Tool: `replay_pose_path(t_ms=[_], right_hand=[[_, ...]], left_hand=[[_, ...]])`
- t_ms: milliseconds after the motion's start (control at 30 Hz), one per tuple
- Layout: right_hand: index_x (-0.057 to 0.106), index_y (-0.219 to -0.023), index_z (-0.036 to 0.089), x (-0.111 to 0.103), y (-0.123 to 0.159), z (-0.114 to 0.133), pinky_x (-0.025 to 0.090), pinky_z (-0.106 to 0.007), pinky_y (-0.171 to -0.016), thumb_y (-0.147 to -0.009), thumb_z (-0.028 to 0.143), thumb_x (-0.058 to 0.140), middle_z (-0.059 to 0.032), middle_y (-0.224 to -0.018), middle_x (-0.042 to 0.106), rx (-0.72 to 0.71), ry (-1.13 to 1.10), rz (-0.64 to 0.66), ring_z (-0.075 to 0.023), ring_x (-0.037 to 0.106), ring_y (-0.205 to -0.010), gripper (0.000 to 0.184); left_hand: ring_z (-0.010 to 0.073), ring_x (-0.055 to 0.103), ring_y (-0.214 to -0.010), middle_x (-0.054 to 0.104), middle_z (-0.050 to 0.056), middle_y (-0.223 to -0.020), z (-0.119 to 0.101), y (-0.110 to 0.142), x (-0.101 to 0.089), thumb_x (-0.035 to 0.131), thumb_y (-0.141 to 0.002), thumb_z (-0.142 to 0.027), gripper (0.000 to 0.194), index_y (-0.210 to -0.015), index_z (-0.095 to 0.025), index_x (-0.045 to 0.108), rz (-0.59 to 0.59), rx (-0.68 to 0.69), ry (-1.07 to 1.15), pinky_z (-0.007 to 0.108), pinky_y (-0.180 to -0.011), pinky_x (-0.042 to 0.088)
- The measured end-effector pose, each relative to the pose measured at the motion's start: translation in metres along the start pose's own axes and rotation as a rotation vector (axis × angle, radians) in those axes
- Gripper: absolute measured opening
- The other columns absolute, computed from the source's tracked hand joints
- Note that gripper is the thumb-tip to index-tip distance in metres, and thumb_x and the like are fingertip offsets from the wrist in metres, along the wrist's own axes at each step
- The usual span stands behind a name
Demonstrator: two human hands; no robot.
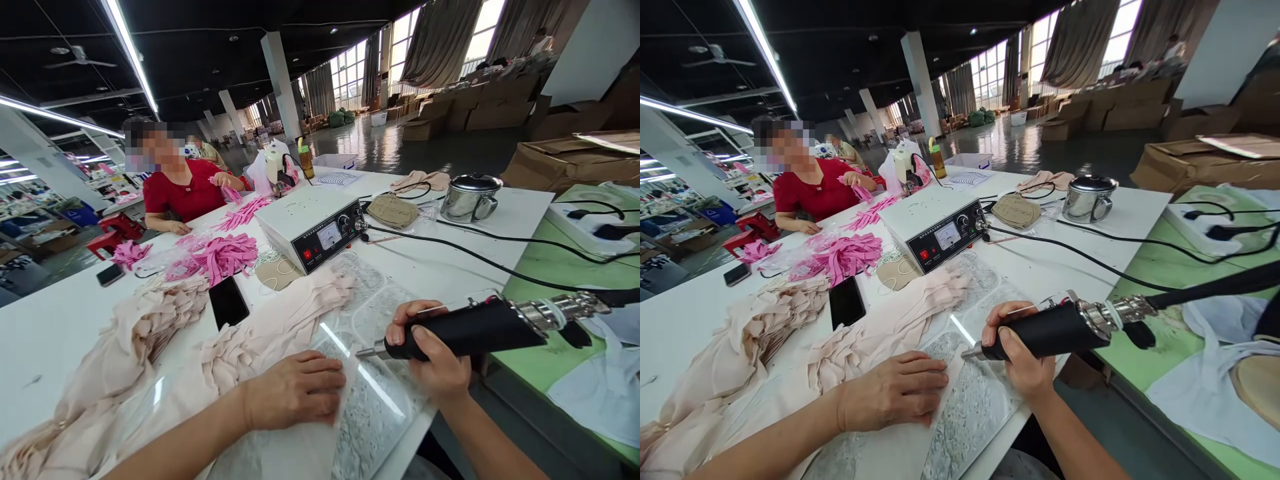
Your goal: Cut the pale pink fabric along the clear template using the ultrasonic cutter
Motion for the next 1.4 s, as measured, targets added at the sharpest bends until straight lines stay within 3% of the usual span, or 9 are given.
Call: replay_pose_path(t_ms=[333,467,767,1000,1400], right_hand=[[0.062,-0.083,0.023,0.000,-0.002,0.000,0.046,-0.029,-0.051,-0.078,0.028,0.064,0.0011,-0.073,0.057,-0.001,0.022,-0.017,-0.0121,0.054,-0.052,0.007],[0.062,-0.082,0.022,0.000,-0.003,-0.001,0.046,-0.029,-0.049,-0.076,0.027,0.065,0.0005,-0.072,0.057,0.019,0.023,-0.031,-0.0120,0.053,-0.051,0.008],[0.063,-0.079,0.021,-0.002,0.004,0.006,0.045,-0.027,-0.044,-0.072,0.028,0.065,-0.0001,-0.070,0.057,0.041,0.004,-0.060,-0.0104,0.051,-0.047,0.010],[0.065,-0.079,0.021,0.007,0.016,0.013,0.044,-0.028,-0.039,-0.075,0.029,0.065,-0.0010,-0.067,0.055,0.094,0.033,0.008,-0.0102,0.048,-0.042,0.009],[0.063,-0.080,0.021,0.012,0.019,0.005,0.048,-0.029,-0.043,-0.076,0.028,0.066,-0.0003,-0.069,0.056,0.121,0.046,0.052,-0.0107,0.051,-0.046,0.009]], left_hand=[[0.0171,0.042,-0.135,0.061,0.002,-0.131,0.005,0.003,0.007,0.060,-0.094,-0.043,0.025,-0.085,-0.019,0.065,-0.017,0.033,-0.039,0.031,-0.116,0.030],[0.0167,0.044,-0.134,0.061,0.000,-0.131,0.007,0.005,0.010,0.060,-0.093,-0.044,0.025,-0.085,-0.021,0.065,-0.046,0.019,-0.018,0.031,-0.116,0.029],[0.0177,0.050,-0.129,0.061,-0.001,-0.130,0.007,0.003,0.014,0.062,-0.092,-0.043,0.023,-0.085,-0.022,0.065,0.022,0.006,-0.027,0.032,-0.113,0.034],[0.0189,0.053,-0.126,0.062,-0.001,-0.128,0.005,0.003,0.013,0.065,-0.089,-0.044,0.022,-0.084,-0.023,0.066,0.013,0.009,-0.034,0.033,-0.111,0.037],[0.0200,0.054,-0.124,0.062,-0.001,-0.129,0.005,0.003,0.016,0.066,-0.088,-0.045,0.022,-0.086,-0.023,0.065,0.016,0.008,-0.041,0.033,-0.109,0.037]])
Point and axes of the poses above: each hand's wrist, its own y-axis away from the middle knuckle, its own x-axis out of the palm, z = x × y, the point moved 6 cm from there along -y, towards the middle knuckle
